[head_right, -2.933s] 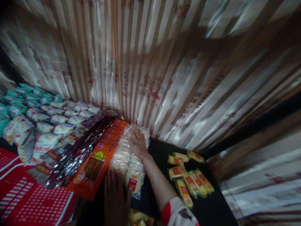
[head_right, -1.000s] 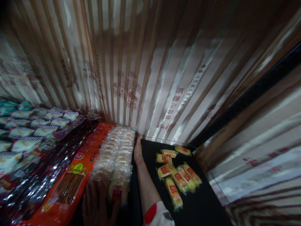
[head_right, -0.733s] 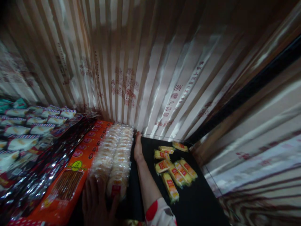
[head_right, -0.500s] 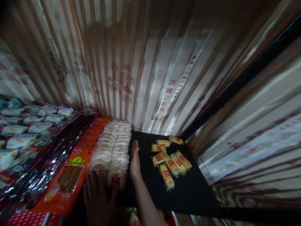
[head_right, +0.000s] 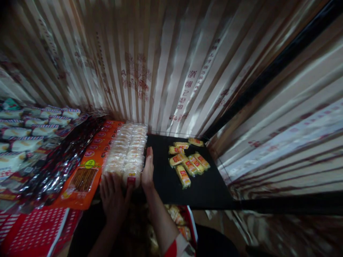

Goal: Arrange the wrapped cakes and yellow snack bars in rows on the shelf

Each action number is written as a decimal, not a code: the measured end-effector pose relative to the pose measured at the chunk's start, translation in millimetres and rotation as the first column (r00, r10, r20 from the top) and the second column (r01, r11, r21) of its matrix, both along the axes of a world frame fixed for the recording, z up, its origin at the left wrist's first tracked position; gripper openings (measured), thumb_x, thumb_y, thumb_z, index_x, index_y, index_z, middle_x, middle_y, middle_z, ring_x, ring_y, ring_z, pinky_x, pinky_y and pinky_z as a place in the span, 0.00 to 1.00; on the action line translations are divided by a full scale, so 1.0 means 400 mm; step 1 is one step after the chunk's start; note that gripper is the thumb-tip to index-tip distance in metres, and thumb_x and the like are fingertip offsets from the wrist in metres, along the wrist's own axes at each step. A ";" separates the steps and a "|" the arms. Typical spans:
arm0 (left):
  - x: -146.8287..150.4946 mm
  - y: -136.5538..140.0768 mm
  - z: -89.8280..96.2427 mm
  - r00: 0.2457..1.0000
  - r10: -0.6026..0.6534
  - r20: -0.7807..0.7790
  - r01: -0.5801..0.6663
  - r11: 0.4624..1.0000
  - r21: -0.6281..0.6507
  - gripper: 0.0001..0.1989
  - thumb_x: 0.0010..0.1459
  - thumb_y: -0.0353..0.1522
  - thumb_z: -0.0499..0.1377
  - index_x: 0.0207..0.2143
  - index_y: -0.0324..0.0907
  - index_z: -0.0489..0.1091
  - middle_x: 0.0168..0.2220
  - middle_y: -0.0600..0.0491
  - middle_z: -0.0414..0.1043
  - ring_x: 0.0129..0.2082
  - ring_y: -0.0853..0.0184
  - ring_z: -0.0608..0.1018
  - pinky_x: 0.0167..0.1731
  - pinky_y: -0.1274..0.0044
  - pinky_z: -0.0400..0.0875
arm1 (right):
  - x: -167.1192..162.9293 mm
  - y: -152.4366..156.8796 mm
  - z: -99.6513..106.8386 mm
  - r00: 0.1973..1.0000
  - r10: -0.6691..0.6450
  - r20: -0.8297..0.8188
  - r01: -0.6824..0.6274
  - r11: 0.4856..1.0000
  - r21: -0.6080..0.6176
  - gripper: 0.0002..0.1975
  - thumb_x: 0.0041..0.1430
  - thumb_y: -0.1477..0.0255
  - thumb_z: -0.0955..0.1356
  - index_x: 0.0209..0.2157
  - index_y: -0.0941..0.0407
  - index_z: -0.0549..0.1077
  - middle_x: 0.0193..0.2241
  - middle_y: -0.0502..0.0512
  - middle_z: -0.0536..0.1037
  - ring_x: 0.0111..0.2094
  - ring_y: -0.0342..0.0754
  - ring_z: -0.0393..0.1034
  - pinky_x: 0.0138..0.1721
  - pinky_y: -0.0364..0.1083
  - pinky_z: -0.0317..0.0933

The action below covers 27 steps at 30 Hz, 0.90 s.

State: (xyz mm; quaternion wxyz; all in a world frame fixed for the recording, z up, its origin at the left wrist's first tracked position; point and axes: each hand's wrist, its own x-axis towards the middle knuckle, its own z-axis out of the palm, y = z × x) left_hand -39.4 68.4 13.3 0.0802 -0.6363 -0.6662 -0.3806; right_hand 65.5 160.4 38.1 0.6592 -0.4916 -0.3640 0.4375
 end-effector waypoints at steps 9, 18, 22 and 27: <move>-0.022 -0.020 0.025 0.993 -0.104 0.050 0.104 0.995 -0.008 0.36 0.56 0.36 0.55 0.62 0.34 0.42 0.64 0.33 0.31 0.64 0.45 0.39 0.56 0.51 0.49 | 0.143 -0.114 0.009 0.984 -0.141 0.107 0.141 0.990 0.008 0.30 0.57 0.50 0.56 0.55 0.55 0.62 0.55 0.62 0.65 0.54 0.52 0.62 0.52 0.55 0.57; -0.089 -0.055 0.039 0.982 -0.132 0.138 0.115 0.985 0.125 0.21 0.58 0.33 0.51 0.54 0.35 0.58 0.58 0.37 0.55 0.62 0.52 0.52 0.57 0.57 0.52 | 0.233 -0.222 0.012 0.956 -0.200 0.213 0.217 0.974 -0.058 0.26 0.56 0.53 0.59 0.46 0.58 0.68 0.45 0.62 0.73 0.40 0.50 0.70 0.36 0.48 0.63; -0.102 -0.080 0.037 0.967 -0.211 0.143 0.187 0.968 0.165 0.14 0.58 0.31 0.50 0.46 0.36 0.64 0.45 0.43 0.69 0.52 0.59 0.67 0.51 0.63 0.62 | 0.232 -0.274 0.009 0.959 -0.176 0.220 0.199 0.976 -0.085 0.23 0.56 0.54 0.61 0.43 0.57 0.69 0.39 0.59 0.75 0.34 0.47 0.71 0.32 0.46 0.63; -0.100 -0.120 0.042 0.956 -0.275 0.100 0.256 0.951 0.171 0.10 0.57 0.29 0.51 0.42 0.38 0.66 0.40 0.46 0.71 0.45 0.62 0.72 0.46 0.67 0.67 | 0.232 -0.316 0.016 0.968 -0.148 0.202 0.169 0.981 -0.095 0.21 0.56 0.54 0.61 0.41 0.57 0.69 0.33 0.56 0.76 0.29 0.45 0.70 0.29 0.45 0.62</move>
